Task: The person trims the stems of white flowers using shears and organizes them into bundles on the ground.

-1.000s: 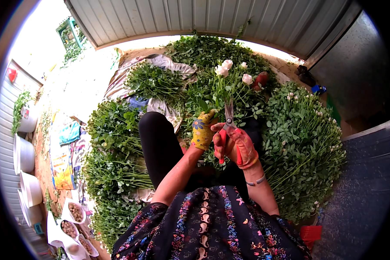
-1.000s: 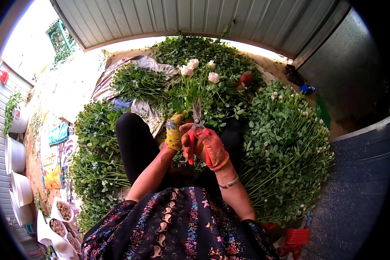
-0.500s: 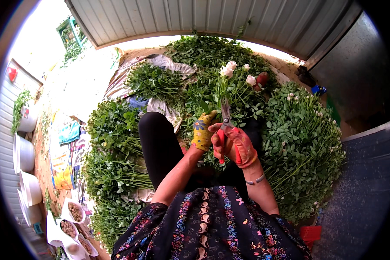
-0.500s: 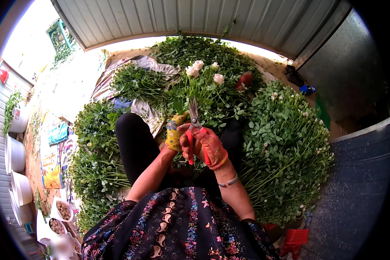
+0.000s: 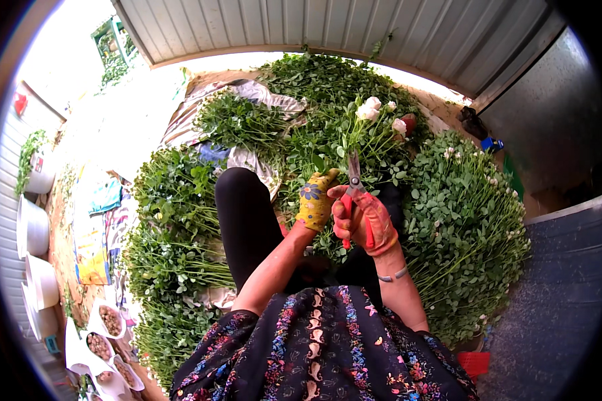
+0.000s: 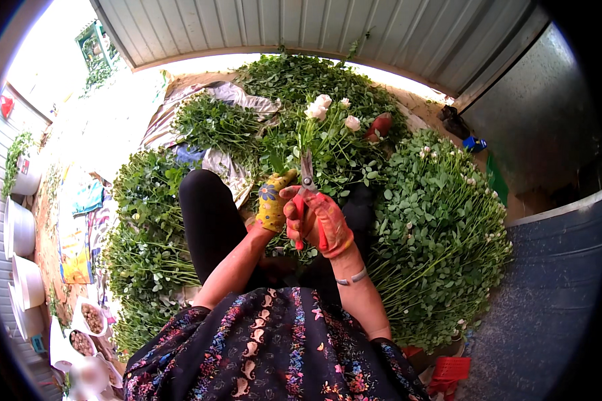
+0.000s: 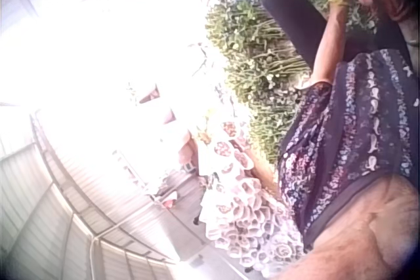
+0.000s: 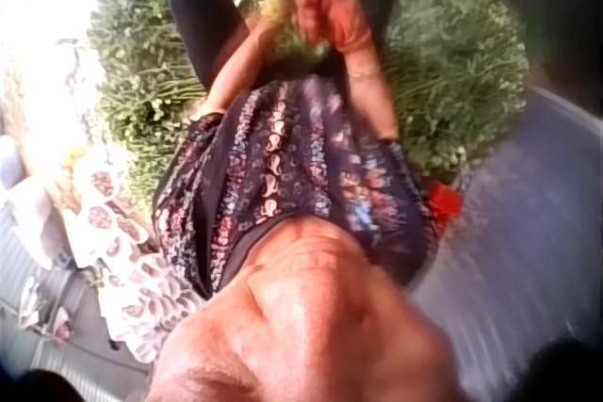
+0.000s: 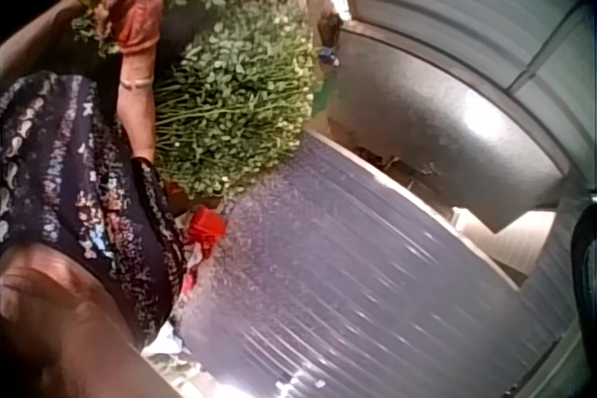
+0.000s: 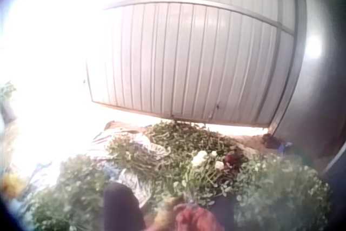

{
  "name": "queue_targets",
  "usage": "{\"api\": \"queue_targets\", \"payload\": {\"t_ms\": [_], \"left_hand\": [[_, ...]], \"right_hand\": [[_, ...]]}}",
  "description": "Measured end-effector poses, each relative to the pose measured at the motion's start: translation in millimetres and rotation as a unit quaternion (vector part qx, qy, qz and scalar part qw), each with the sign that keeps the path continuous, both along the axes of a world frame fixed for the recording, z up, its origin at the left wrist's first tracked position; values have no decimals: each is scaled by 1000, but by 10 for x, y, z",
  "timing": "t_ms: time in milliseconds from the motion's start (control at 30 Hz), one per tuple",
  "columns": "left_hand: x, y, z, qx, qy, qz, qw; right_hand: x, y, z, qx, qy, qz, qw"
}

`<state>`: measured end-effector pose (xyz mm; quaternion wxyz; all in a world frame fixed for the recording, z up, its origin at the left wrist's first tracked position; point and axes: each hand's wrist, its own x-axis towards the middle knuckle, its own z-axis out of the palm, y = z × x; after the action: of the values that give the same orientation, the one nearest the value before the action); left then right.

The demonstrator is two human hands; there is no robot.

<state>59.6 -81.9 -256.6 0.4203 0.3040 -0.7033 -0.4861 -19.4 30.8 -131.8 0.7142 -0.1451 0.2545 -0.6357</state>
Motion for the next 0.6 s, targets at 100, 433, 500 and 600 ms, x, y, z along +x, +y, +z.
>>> {"api": "queue_targets", "payload": {"t_ms": [100, 433, 500, 600], "left_hand": [[-22, -81, -210, 41, -56, -29, 997], [-12, -1, 2, -106, -66, 5, 992], [33, 36, 233, -153, -91, 20, 984], [47, 36, 267, -120, -93, 14, 988]], "right_hand": [[-5, -27, -52, -14, -6, -5, 1000], [-56, -30, -82, -19, -50, -18, 998], [-59, 2, -108, -24, -45, -20, 999], [-29, 28, -128, -14, -27, -16, 999]]}}
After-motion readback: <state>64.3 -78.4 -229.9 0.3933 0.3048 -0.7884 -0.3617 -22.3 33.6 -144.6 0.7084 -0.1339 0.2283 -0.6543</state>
